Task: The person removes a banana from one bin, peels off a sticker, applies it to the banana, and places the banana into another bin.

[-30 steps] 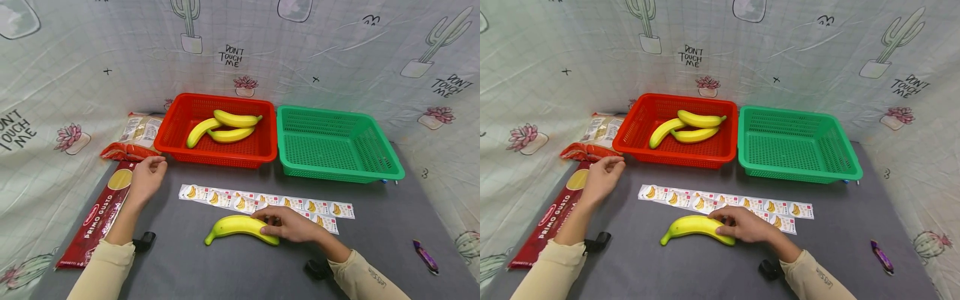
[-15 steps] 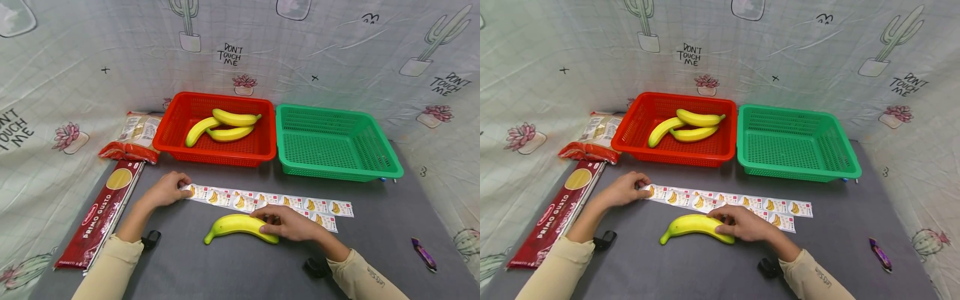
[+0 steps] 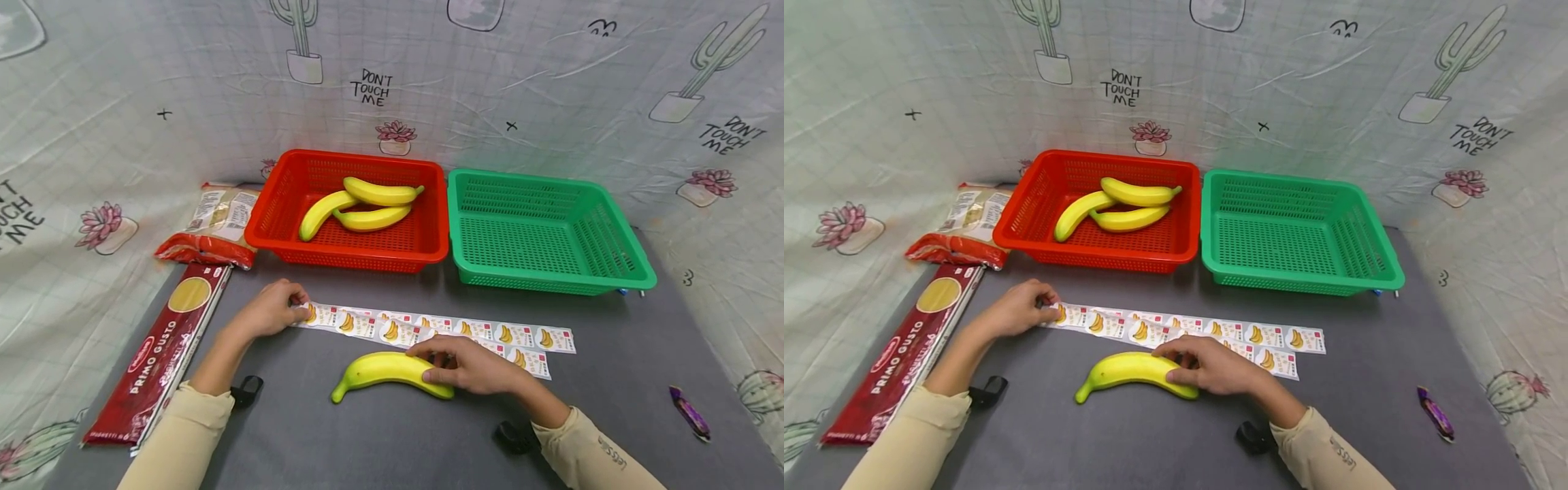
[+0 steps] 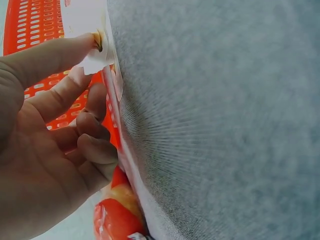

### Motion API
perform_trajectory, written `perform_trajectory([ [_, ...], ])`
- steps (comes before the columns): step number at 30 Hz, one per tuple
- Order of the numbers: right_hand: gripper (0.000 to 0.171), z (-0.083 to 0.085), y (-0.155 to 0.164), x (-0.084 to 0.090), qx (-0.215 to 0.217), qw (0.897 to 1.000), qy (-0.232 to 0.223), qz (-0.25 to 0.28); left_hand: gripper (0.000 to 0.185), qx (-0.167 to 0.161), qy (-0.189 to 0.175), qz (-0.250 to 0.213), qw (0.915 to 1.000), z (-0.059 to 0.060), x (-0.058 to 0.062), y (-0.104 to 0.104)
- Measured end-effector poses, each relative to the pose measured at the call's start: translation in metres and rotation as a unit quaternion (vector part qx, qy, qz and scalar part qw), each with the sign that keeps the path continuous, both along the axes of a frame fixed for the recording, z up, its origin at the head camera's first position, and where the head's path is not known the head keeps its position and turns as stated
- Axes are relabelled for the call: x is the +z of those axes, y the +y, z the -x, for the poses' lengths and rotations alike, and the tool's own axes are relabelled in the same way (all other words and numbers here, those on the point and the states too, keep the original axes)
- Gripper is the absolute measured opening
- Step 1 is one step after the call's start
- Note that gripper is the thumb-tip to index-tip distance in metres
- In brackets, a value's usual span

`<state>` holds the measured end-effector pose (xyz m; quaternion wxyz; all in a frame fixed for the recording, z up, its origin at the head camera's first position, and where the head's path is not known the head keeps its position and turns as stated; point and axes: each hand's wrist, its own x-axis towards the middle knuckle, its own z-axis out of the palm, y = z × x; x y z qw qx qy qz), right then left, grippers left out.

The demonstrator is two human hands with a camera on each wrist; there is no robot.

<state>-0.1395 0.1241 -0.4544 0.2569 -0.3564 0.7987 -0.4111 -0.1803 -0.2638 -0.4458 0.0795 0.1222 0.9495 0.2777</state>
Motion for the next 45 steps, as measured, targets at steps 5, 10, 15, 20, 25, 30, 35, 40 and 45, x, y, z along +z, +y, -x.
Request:
perform_trajectory([
  [5,0.040,-0.001,0.000,0.002,-0.001,1.000,-0.003,-0.006,0.012,-0.001,-0.028,-0.055,0.9981,0.000,0.001,-0.003],
  [10,0.039,0.001,0.001,0.002,0.000,1.000,0.002,-0.008,0.021,0.005,-0.058,-0.110,0.9922,0.001,0.001,-0.006],
  [15,0.034,0.007,0.002,0.006,-0.002,1.000,0.025,-0.002,0.024,0.010,-0.069,-0.140,0.9877,0.004,0.002,-0.005],
  [20,0.025,0.021,-0.008,0.023,-0.025,0.998,0.063,0.007,0.025,0.011,-0.081,-0.158,0.9840,0.003,0.005,-0.005],
  [25,0.020,0.050,-0.035,0.043,-0.080,0.994,0.077,0.004,0.028,0.022,-0.079,-0.165,0.9828,0.001,0.007,-0.003],
  [30,0.021,0.077,-0.075,0.051,-0.079,0.992,0.100,-0.010,0.028,0.033,-0.069,-0.181,0.9805,0.000,0.007,0.001],
  [35,0.020,0.088,-0.114,0.052,-0.050,0.991,0.120,-0.033,0.029,0.043,-0.066,-0.198,0.9770,0.000,0.007,0.004],
  [40,0.013,0.088,-0.139,0.051,-0.071,0.987,0.138,-0.053,0.027,0.042,-0.062,-0.215,0.9737,-0.001,0.005,0.004],
  [45,0.010,0.087,-0.154,0.046,-0.071,0.984,0.153,-0.063,0.025,0.039,-0.066,-0.242,0.9672,-0.004,0.003,0.001],
])
